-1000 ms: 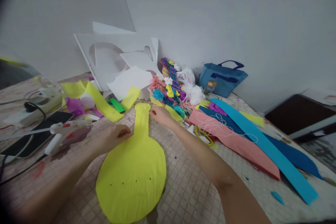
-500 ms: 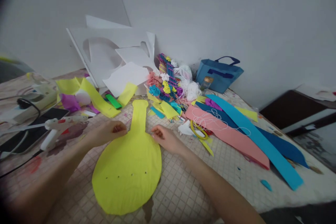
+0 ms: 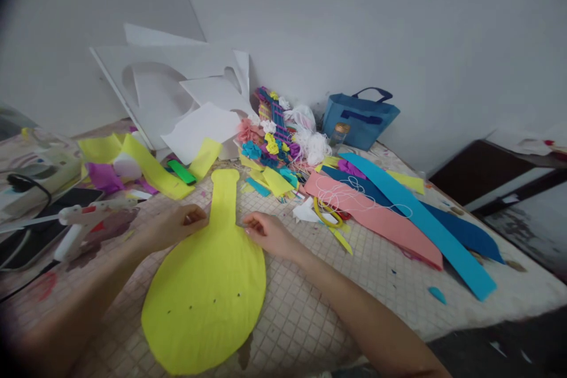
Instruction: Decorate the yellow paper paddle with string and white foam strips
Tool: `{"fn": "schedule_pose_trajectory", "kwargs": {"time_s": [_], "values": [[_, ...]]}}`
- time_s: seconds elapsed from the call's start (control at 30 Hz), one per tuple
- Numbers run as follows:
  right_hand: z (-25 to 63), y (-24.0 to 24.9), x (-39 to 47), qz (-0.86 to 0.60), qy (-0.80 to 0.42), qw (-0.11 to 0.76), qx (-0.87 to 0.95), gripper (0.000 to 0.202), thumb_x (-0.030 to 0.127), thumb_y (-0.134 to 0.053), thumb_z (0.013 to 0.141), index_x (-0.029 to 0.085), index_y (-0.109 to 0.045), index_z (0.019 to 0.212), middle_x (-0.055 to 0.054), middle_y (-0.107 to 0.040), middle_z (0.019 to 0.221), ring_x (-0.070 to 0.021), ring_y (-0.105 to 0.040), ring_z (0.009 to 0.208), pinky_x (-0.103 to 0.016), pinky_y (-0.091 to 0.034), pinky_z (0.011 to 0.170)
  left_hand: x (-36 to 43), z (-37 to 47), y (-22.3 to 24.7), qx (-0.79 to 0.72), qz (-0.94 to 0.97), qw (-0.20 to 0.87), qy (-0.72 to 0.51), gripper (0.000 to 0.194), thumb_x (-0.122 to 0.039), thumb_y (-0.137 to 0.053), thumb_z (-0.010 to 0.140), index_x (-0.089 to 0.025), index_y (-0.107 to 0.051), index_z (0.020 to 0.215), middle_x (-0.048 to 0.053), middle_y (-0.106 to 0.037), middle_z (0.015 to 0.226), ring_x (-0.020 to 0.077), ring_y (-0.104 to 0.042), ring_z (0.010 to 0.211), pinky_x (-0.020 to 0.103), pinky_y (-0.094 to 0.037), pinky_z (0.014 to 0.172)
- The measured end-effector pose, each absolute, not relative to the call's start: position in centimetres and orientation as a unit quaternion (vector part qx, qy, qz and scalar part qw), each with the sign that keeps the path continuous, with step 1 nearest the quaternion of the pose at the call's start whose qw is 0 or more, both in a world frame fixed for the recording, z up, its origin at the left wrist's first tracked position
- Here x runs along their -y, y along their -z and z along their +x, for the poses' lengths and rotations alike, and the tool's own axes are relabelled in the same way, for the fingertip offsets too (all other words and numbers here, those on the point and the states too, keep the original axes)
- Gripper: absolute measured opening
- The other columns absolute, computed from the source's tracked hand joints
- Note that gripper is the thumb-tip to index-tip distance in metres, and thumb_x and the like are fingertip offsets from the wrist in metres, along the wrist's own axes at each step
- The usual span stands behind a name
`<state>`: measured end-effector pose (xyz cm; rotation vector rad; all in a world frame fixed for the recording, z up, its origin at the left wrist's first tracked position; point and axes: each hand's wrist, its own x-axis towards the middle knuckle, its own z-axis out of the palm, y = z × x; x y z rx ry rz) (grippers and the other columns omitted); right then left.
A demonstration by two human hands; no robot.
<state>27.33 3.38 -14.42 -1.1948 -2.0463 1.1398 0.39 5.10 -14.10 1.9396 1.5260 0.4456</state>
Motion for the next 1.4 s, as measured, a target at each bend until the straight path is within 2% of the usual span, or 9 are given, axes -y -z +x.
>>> {"fn": "schedule_pose_trajectory", "kwargs": {"time_s": [0.23,0.43,0.8,0.93,1.0,1.17,1.27,1.4], "values": [[26.8,14.5,-2.9,-0.431,-0.411,0.266,0.758,0.020,0.022,-0.054,0.084,0.018,-0.061,0.102,-0.005,-0.068,0.094,-0.0138,-0.061,0.078,-0.025,-0.045,0.066,-5.1,1.1,14.9,-0.604,0.729,0.272,-0.172,0.035,-0.049,-0.047,0.081,-0.017,-0.061,0.077,0.002,-0.064,0.068,0.0175,-0.057,0.062,0.027,-0.036,0.055],[26.4,14.7,-2.5,-0.409,-0.431,0.287,0.751,0.019,0.022,-0.052,0.085,0.018,-0.061,0.101,-0.005,-0.068,0.093,-0.0135,-0.061,0.078,-0.023,-0.045,0.065,-5.1,1.6,15.3,-0.605,0.709,0.301,-0.202,0.038,-0.051,-0.048,0.078,-0.016,-0.061,0.072,0.002,-0.058,0.062,0.0156,-0.051,0.057,0.026,-0.033,0.052],[26.6,14.9,-2.8,-0.391,-0.482,0.296,0.726,0.019,0.028,-0.053,0.087,0.016,-0.061,0.100,-0.006,-0.066,0.096,-0.0137,-0.060,0.081,-0.025,-0.045,0.068,-5.0,2.0,14.6,-0.565,0.617,0.474,-0.275,0.040,-0.053,-0.060,0.070,-0.016,-0.059,0.084,0.001,-0.062,0.067,0.0136,-0.055,0.056,0.023,-0.038,0.048],[26.6,15.5,-2.9,-0.375,-0.522,0.317,0.697,0.021,0.033,-0.056,0.087,0.017,-0.060,0.100,-0.006,-0.066,0.096,-0.0141,-0.061,0.084,-0.026,-0.047,0.073,-4.8,2.3,14.2,-0.569,0.589,0.491,-0.298,0.041,-0.049,-0.066,0.068,-0.016,-0.056,0.088,0.000,-0.061,0.068,0.0126,-0.056,0.056,0.022,-0.040,0.048],[26.6,15.9,-3.0,-0.362,-0.571,0.328,0.660,0.025,0.038,-0.057,0.086,0.018,-0.058,0.101,-0.006,-0.066,0.096,-0.0148,-0.063,0.086,-0.027,-0.048,0.072,-4.7,2.5,14.2,-0.581,0.563,0.492,-0.323,0.046,-0.046,-0.070,0.064,-0.016,-0.053,0.094,0.001,-0.061,0.073,0.0130,-0.058,0.058,0.023,-0.042,0.048],[26.3,16.4,-3.1,-0.345,-0.635,0.349,0.597,0.033,0.045,-0.063,0.082,0.018,-0.058,0.101,-0.006,-0.066,0.098,-0.0155,-0.065,0.088,-0.028,-0.050,0.071,-4.7,2.6,14.7,-0.586,0.502,0.508,-0.382,0.075,-0.039,-0.078,0.058,-0.016,-0.038,0.117,0.003,-0.063,0.083,0.0141,-0.061,0.058,0.024,-0.044,0.047],[26.2,16.4,-3.1,-0.337,-0.645,0.360,0.584,0.033,0.045,-0.065,0.081,0.018,-0.059,0.099,-0.007,-0.066,0.100,-0.0155,-0.066,0.088,-0.029,-0.051,0.073,-4.8,2.7,14.9,-0.566,0.501,0.523,-0.394,0.082,-0.038,-0.078,0.060,-0.015,-0.034,0.126,-0.001,-0.063,0.073,0.0120,-0.056,0.049,0.023,-0.040,0.044],[26.1,16.5,-3.1,-0.336,-0.651,0.349,0.585,0.033,0.045,-0.065,0.080,0.018,-0.059,0.098,-0.006,-0.067,0.096,-0.0148,-0.065,0.085,-0.030,-0.050,0.075,-4.6,2.9,14.2,-0.553,0.503,0.544,-0.380,0.072,-0.038,-0.075,0.060,-0.012,-0.043,0.119,-0.006,-0.056,0.056,0.0116,-0.051,0.043,0.022,-0.036,0.043]]}}
